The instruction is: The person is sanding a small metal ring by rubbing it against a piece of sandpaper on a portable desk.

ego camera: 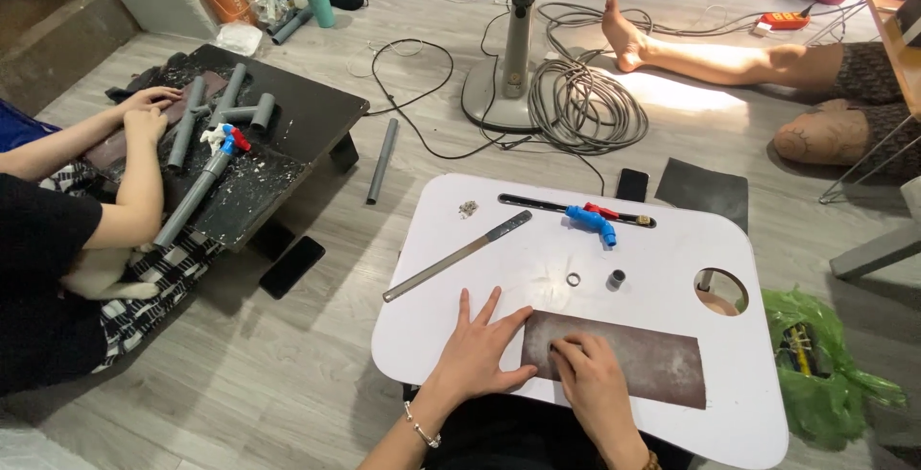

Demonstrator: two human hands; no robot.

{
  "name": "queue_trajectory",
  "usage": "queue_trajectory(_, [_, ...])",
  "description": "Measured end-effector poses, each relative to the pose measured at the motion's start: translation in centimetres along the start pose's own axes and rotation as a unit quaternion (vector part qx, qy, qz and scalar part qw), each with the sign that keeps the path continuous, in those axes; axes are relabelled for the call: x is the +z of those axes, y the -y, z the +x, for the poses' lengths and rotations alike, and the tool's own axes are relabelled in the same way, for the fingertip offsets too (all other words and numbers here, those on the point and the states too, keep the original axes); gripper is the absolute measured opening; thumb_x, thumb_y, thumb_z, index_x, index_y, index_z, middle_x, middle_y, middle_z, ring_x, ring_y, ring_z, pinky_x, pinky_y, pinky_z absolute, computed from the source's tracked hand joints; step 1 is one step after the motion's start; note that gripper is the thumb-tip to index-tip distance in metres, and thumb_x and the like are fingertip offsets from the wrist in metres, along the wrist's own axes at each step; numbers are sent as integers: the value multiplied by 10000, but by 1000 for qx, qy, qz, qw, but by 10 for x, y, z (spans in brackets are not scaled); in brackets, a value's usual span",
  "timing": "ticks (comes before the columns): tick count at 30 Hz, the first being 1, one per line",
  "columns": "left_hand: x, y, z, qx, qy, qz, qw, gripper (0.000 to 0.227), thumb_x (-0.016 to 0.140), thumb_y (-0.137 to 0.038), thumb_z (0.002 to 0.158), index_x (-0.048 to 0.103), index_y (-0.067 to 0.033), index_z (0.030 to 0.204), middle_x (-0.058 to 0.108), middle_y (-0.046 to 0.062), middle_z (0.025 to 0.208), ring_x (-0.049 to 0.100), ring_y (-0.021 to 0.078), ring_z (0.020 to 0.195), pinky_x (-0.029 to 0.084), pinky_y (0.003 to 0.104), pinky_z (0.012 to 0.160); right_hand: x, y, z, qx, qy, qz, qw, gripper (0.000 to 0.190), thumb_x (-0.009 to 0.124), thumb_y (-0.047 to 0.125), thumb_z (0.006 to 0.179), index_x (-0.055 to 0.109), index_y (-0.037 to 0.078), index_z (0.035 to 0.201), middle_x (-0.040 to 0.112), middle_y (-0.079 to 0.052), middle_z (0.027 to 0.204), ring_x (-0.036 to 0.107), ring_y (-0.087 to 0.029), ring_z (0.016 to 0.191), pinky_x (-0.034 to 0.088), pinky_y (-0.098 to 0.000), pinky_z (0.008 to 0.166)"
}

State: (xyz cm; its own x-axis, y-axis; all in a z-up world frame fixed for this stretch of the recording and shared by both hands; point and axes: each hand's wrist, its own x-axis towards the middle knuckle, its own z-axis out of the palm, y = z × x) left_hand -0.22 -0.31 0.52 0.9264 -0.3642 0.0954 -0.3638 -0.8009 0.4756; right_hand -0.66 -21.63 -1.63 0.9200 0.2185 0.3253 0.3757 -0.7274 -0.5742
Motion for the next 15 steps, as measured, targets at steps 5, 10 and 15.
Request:
queue_trajectory(5, [-1,0,2,-1,-8,-7,1000,869,686,-539,834,448,-111,1552,726,103,1319,219,442,1567,-48,789,1198,0,3,25,7,-19,-41,999,218,738,115,873,785,95,1085,703,-14,1070,642,-190,901,559,-317,813])
queue_trajectory(10, [-1,1,2,-2,15,-7,1000,862,678,-564,852,457,-111,1551,713,104,1347,215,445,1565,-56,802,1188,6,15,22,-12,8,4,1000,230,747,92,842,769,84,1072,700,1,1078,660,-177,967,578,-289,808])
queue_trajectory(15, [-2,0,1,7,-13,5,1000,869,705,-529,832,453,-115,1553,780,107,1150,267,436,1560,-37,792,1203,-9,3,7,-35,-2,-45,998,230,766,149,848,784,102,1073,704,-8,1048,654,-199,936,553,-331,841])
